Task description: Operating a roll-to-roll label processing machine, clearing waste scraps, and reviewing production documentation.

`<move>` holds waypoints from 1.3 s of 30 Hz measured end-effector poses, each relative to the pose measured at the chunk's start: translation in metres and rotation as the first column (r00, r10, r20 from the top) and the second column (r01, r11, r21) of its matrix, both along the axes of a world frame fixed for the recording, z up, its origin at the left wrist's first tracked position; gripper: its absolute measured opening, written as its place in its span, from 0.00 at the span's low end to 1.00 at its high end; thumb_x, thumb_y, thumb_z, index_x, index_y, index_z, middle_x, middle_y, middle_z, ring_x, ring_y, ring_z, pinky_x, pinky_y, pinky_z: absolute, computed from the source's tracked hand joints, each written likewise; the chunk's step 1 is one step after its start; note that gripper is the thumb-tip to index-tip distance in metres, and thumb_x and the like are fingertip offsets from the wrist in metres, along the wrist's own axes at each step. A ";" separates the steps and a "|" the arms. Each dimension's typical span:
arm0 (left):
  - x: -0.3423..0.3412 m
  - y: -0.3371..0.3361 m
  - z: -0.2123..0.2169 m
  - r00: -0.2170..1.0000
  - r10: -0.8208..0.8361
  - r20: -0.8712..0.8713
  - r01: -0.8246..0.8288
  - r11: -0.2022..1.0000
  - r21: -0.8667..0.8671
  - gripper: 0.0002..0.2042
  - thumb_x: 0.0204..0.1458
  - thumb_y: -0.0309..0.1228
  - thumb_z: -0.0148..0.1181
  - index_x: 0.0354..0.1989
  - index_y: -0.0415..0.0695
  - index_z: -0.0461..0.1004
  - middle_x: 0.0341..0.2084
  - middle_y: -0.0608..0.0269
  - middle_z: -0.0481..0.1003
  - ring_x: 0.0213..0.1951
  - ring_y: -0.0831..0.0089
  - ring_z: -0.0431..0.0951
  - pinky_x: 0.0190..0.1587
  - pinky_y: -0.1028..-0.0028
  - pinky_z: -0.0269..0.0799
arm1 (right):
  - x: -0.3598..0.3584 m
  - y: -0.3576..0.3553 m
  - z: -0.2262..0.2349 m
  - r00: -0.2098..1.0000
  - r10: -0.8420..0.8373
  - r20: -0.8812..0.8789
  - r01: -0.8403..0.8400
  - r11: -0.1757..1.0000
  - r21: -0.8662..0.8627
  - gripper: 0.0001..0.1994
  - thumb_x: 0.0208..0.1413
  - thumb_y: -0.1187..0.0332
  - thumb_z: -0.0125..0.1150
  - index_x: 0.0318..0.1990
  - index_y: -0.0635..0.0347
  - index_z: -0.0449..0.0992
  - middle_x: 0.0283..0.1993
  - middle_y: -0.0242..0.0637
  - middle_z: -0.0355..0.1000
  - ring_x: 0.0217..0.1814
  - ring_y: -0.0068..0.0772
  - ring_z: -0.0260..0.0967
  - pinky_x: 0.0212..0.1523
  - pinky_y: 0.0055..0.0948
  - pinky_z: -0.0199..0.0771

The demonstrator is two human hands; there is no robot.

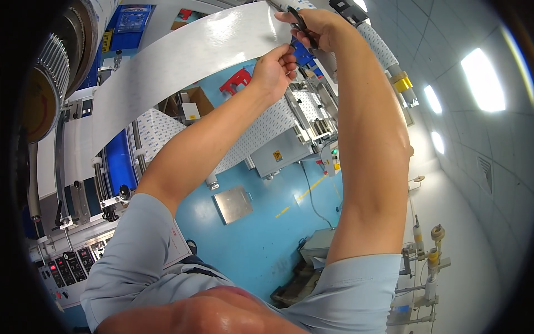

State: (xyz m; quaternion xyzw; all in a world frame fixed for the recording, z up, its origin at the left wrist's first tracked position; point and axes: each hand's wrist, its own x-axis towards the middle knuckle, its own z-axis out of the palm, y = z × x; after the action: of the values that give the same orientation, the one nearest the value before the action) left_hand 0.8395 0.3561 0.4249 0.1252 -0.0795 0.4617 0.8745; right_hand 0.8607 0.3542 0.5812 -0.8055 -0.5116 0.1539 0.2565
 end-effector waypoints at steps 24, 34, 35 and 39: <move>-0.005 0.009 -0.046 0.997 -0.067 -0.041 0.070 0.992 0.100 0.10 0.50 0.34 0.51 0.17 0.52 0.66 0.11 0.72 0.65 0.14 0.79 0.62 0.18 0.78 0.55 | -0.016 -0.185 -0.112 0.919 0.348 -0.185 -0.227 0.851 0.473 0.18 0.59 0.58 0.46 0.36 0.66 0.74 0.18 0.29 0.59 0.16 0.18 0.52 0.17 0.16 0.48; -0.025 -0.001 -0.071 0.974 -0.066 -0.215 0.098 0.985 0.144 0.08 0.48 0.34 0.50 0.18 0.51 0.68 0.12 0.74 0.66 0.15 0.80 0.63 0.19 0.79 0.57 | -0.023 -0.447 -0.482 0.600 -0.114 -0.792 -0.001 0.990 -0.143 0.11 0.51 0.66 0.59 0.36 0.65 0.71 0.16 0.27 0.62 0.15 0.17 0.58 0.15 0.19 0.58; -0.028 -0.007 -0.073 0.975 -0.062 -0.214 0.092 0.987 0.130 0.08 0.49 0.34 0.50 0.19 0.51 0.68 0.13 0.74 0.66 0.16 0.80 0.63 0.20 0.79 0.57 | -0.034 -0.437 -0.498 0.602 -0.230 -0.765 -0.017 0.954 -0.300 0.11 0.46 0.70 0.65 0.35 0.64 0.71 0.17 0.28 0.64 0.17 0.16 0.59 0.16 0.20 0.57; -0.032 -0.023 -0.078 0.962 -0.031 -0.273 0.060 0.993 0.098 0.08 0.50 0.33 0.49 0.19 0.50 0.69 0.13 0.74 0.66 0.16 0.80 0.63 0.21 0.78 0.58 | -0.096 -0.386 -0.545 0.905 0.068 -0.420 -0.182 0.954 -0.239 0.14 0.45 0.65 0.65 0.32 0.66 0.71 0.21 0.43 0.70 0.19 0.38 0.67 0.24 0.34 0.65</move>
State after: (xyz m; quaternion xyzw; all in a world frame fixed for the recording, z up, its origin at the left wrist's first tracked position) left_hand 0.8076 0.3328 0.3467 0.2311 0.0137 0.4152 0.8798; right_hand 0.7651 -0.0318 0.0360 -0.7484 -0.4720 0.4033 0.2334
